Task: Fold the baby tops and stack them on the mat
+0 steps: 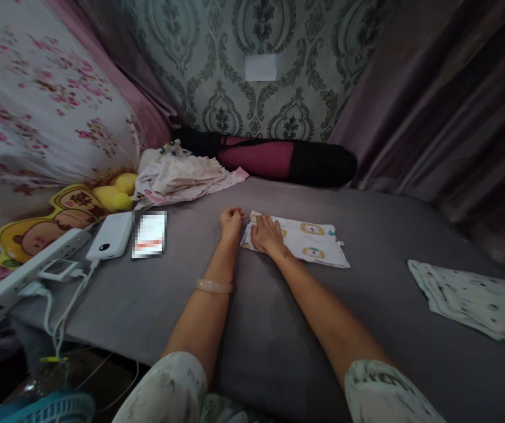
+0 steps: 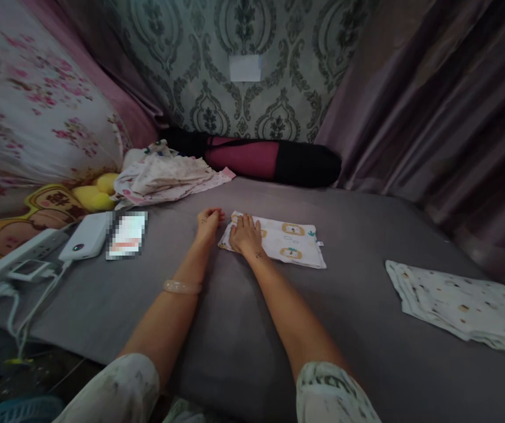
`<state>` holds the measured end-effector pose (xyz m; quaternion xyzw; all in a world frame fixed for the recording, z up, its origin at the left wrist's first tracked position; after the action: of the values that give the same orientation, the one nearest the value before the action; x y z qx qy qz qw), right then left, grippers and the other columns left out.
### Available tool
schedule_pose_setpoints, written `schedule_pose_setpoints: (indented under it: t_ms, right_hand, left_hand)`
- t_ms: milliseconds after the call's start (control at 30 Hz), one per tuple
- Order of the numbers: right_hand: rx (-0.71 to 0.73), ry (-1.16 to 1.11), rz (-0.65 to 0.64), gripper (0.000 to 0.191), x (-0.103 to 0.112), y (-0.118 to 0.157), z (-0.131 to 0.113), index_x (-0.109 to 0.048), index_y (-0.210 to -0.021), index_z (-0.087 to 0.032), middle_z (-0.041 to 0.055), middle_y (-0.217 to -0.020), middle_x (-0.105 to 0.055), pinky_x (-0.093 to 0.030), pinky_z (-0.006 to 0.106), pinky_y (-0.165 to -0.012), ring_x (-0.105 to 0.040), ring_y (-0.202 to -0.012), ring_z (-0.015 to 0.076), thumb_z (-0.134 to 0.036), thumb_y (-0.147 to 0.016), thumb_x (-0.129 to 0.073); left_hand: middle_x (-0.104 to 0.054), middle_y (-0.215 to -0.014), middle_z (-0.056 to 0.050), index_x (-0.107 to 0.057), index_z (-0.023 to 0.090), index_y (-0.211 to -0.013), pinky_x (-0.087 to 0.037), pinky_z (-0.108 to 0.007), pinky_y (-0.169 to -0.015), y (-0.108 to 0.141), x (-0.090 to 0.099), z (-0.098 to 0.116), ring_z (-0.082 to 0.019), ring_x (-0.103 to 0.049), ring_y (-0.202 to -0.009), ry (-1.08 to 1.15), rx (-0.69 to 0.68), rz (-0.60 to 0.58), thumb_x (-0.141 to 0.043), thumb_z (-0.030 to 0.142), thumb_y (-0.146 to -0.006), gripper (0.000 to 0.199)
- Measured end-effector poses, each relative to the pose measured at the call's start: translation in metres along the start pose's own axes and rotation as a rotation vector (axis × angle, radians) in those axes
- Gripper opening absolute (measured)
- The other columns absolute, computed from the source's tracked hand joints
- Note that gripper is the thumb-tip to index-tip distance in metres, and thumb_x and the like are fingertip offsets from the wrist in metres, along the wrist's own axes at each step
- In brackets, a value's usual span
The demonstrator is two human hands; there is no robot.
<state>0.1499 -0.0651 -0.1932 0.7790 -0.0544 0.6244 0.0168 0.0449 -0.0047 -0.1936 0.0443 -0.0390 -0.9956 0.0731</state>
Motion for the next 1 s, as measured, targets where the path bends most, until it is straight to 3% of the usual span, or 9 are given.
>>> schedule_pose_setpoints:
  t_ms: [267,433,600,833,1000]
  right_hand:
    - [-0.016,-0.004,-0.026,0.057,0.003,0.0,0.0,-0.032,-0.147,-0.007,0.013,-0.155,-0.028,-0.013,0.047,-0.116,-0.021,-0.143,0.0249,-0.034,-0.099,-0.021]
    - [0.042,-0.01,0.026,0.056,0.009,-0.002,-0.017,-0.032,-0.147,-0.005,0.0146,-0.155,-0.027,-0.011,0.046,-0.116,-0.02,-0.144,0.0255,-0.032,-0.099,-0.022]
    - [0.059,-0.005,0.001,0.057,0.002,-0.003,-0.03,-0.033,-0.146,-0.004,0.0158,-0.155,-0.028,-0.012,0.043,-0.116,-0.02,-0.144,0.0262,-0.033,-0.099,-0.023]
    - [0.06,-0.02,0.023,0.057,-0.005,-0.004,-0.03,-0.033,-0.146,-0.002,0.0159,-0.154,-0.03,-0.012,0.045,-0.116,-0.021,-0.143,0.0264,-0.033,-0.099,-0.024]
    - [0.072,-0.103,-0.009,0.057,0.004,-0.004,-0.024,-0.03,-0.147,-0.003,0.0146,-0.155,-0.028,-0.015,0.045,-0.116,-0.021,-0.144,0.0255,-0.032,-0.099,-0.022]
  left_hand:
    - [-0.067,-0.084,-0.009,-0.061,0.011,-0.09,-0.051,-0.027,-0.073,0.003,0.0,0.003,-0.012,-0.064,-0.074,0.008,0.022,0.0,-0.042,0.01,-0.083,0.02]
    - [-0.067,-0.088,-0.01,-0.061,0.011,-0.092,-0.051,-0.026,-0.073,0.003,0.002,0.005,-0.012,-0.065,-0.074,-0.015,-0.011,-0.009,-0.042,0.011,-0.084,0.021]
    - [-0.068,-0.089,-0.011,-0.063,0.011,-0.094,-0.052,-0.028,-0.072,0.0,0.004,0.004,-0.013,-0.064,-0.072,-0.038,-0.044,0.012,-0.043,0.012,-0.083,0.022]
    - [-0.067,-0.086,-0.009,-0.063,0.012,-0.093,-0.052,-0.026,-0.071,-0.002,0.004,0.003,-0.013,-0.065,-0.073,-0.04,-0.056,0.028,-0.044,0.013,-0.082,0.022]
    - [-0.067,-0.083,-0.008,-0.063,0.012,-0.09,-0.052,-0.026,-0.07,0.001,0.0,0.003,-0.013,-0.064,-0.07,-0.036,-0.08,0.008,-0.043,0.013,-0.081,0.021]
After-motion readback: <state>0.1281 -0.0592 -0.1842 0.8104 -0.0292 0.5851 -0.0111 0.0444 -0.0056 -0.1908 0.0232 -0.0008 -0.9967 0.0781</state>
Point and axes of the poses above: each hand's wrist, its own y-axis away from the middle knuckle, its own x-axis out of the back of the hand, z = x × y, the point moved 2 cm from there along -y, towards the middle knuckle
